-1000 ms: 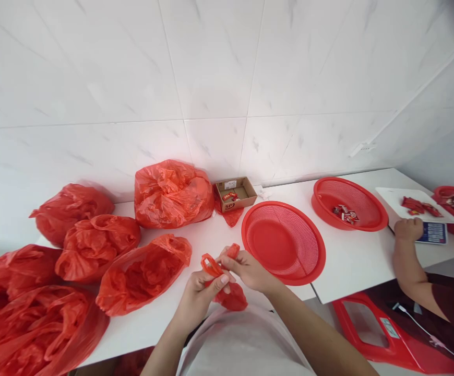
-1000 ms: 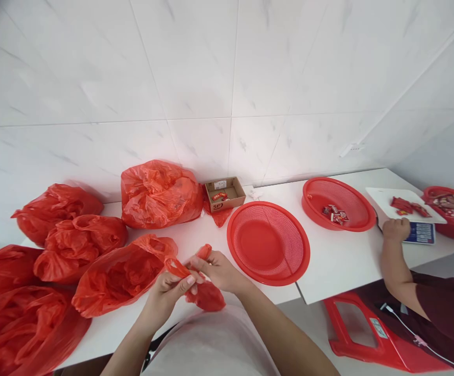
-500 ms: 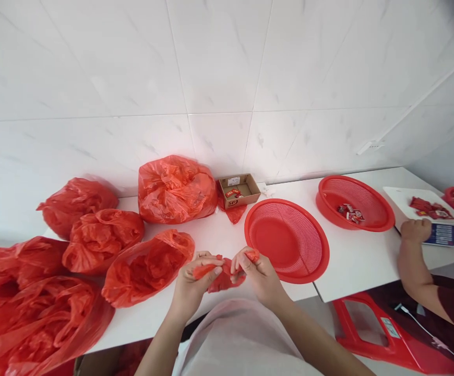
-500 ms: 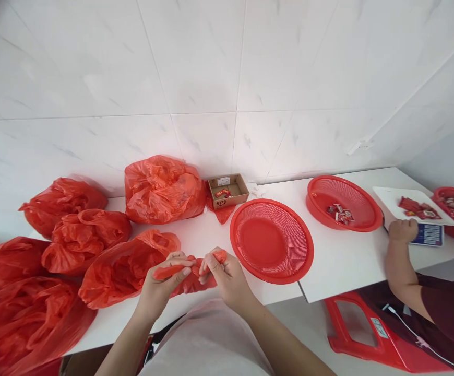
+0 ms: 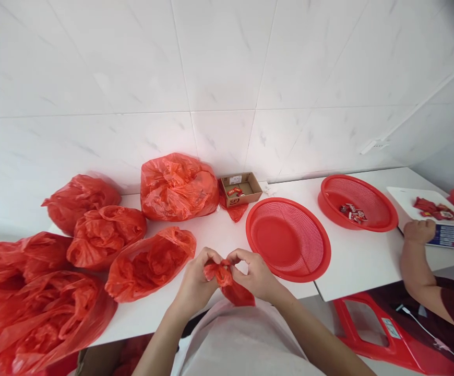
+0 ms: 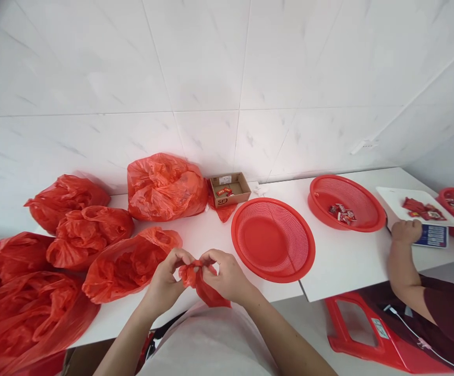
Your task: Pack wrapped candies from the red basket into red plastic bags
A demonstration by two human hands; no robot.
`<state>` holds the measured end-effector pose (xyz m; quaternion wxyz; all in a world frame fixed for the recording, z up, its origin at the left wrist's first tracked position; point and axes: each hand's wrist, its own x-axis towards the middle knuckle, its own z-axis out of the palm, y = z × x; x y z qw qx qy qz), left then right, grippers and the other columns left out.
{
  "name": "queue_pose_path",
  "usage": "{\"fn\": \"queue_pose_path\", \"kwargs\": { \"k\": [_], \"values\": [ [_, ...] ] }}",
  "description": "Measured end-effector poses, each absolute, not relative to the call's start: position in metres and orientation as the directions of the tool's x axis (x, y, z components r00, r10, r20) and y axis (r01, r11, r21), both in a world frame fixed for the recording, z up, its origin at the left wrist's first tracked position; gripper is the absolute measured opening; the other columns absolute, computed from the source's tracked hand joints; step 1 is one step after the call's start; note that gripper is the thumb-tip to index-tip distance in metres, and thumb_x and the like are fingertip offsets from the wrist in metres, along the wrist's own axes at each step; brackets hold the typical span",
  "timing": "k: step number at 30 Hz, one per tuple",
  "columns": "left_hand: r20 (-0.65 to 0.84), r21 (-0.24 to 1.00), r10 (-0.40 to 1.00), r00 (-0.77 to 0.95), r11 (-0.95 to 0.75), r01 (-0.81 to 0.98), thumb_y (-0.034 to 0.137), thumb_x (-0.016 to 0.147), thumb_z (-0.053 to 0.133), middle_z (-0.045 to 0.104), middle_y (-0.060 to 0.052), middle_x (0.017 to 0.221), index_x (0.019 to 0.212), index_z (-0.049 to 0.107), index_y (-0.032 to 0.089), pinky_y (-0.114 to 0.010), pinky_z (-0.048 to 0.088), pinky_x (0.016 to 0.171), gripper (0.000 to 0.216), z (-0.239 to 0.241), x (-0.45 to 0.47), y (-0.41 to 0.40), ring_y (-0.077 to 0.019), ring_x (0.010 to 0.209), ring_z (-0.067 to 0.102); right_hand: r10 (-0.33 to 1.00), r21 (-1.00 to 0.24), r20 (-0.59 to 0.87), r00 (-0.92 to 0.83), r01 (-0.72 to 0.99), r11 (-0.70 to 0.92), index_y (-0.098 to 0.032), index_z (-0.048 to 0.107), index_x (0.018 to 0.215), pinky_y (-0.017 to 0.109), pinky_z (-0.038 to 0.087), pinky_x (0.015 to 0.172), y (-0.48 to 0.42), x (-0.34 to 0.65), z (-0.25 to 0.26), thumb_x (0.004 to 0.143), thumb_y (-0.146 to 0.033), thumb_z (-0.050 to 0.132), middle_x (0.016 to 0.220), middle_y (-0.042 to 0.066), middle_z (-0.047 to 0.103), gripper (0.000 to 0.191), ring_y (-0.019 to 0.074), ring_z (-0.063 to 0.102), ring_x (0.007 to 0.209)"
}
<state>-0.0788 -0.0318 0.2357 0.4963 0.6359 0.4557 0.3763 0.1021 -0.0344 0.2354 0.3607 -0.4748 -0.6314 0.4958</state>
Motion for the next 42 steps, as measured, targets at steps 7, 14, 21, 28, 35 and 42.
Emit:
{"fn": "queue_pose_path", "kwargs": {
  "k": [7, 14, 21, 28, 35, 42],
  "values": [
    [0.164, 0.953, 0.986, 0.04, -0.169, 0.253, 0.01, 0.081, 0.054, 0.058, 0.002, 0.087, 0.091, 0.05, 0.022, -0.025, 0.05, 0.067, 0.016, 0.219, -0.058, -0.033, -0.0117, 0.073, 0.061, 0.977, -0.955, 0.015, -0.213, 0.285, 0.076, -0.019, 0.061, 0.081, 0.027, 0.048, 0.071, -0.034, 0.091, 0.234, 0.081, -0.016, 0.052, 0.078, 0.0, 0.065, 0.01, 0.0139, 0.06, 0.072],
    [0.256, 0.956, 0.962, -0.091, -0.238, 0.172, 0.011, 0.085, 0.056, 0.066, -0.001, 0.089, 0.116, 0.051, 0.023, -0.03, 0.054, 0.077, 0.033, 0.213, -0.062, -0.032, -0.0148, 0.082, 0.067, 0.964, -0.986, 0.0, -0.266, 0.163, 0.045, -0.018, 0.061, 0.079, 0.026, 0.046, 0.07, -0.033, 0.085, 0.239, 0.084, -0.021, 0.054, 0.077, 0.0, 0.064, 0.009, 0.0126, 0.057, 0.073],
    [0.37, 0.843, 0.927, 0.058, -0.361, 0.4, 0.015, 0.085, 0.062, 0.067, -0.002, 0.086, 0.087, 0.068, 0.022, -0.026, 0.052, 0.073, 0.009, 0.223, -0.074, -0.027, -0.0144, 0.08, 0.064, 0.947, -0.988, -0.123, -0.297, 0.128, -0.088, -0.019, 0.065, 0.09, 0.026, 0.045, 0.075, -0.025, 0.095, 0.245, 0.086, -0.031, 0.063, 0.086, 0.001, 0.068, 0.013, 0.0139, 0.061, 0.081],
    [0.26, 0.862, 0.905, 0.336, -0.374, 0.342, 0.017, 0.088, 0.062, 0.075, -0.003, 0.096, 0.101, 0.072, 0.023, -0.023, 0.054, 0.075, 0.018, 0.223, -0.092, -0.022, -0.015, 0.085, 0.07, 0.868, -0.717, 0.115, -0.482, 0.564, 0.409, -0.019, 0.064, 0.081, 0.026, 0.037, 0.067, -0.014, 0.112, 0.262, 0.091, -0.024, 0.058, 0.08, 0.0, 0.065, 0.013, 0.0121, 0.054, 0.071],
    [0.372, 0.791, 0.899, 0.231, -0.438, 0.428, 0.02, 0.089, 0.061, 0.077, -0.004, 0.092, 0.097, 0.073, 0.021, -0.025, 0.053, 0.076, 0.015, 0.225, -0.102, -0.017, -0.0161, 0.083, 0.071, 0.712, -0.271, 0.081, -0.697, 0.672, 0.689, -0.018, 0.059, 0.079, 0.03, 0.027, 0.064, -0.009, 0.128, 0.279, 0.083, -0.01, 0.053, 0.08, 0.002, 0.063, 0.011, 0.014, 0.046, 0.07],
    [0.117, 0.91, 0.98, 0.162, -0.171, 0.377, 0.032, 0.091, 0.058, 0.072, -0.002, 0.082, 0.086, 0.069, 0.021, -0.024, 0.049, 0.069, 0.016, 0.232, -0.093, -0.038, -0.0141, 0.074, 0.065, 0.757, -0.399, 0.032, -0.652, 0.686, 0.608, -0.019, 0.06, 0.082, 0.029, 0.032, 0.066, -0.015, 0.145, 0.262, 0.092, -0.017, 0.048, 0.081, 0.002, 0.062, 0.015, 0.0142, 0.049, 0.071]
  ]
}}
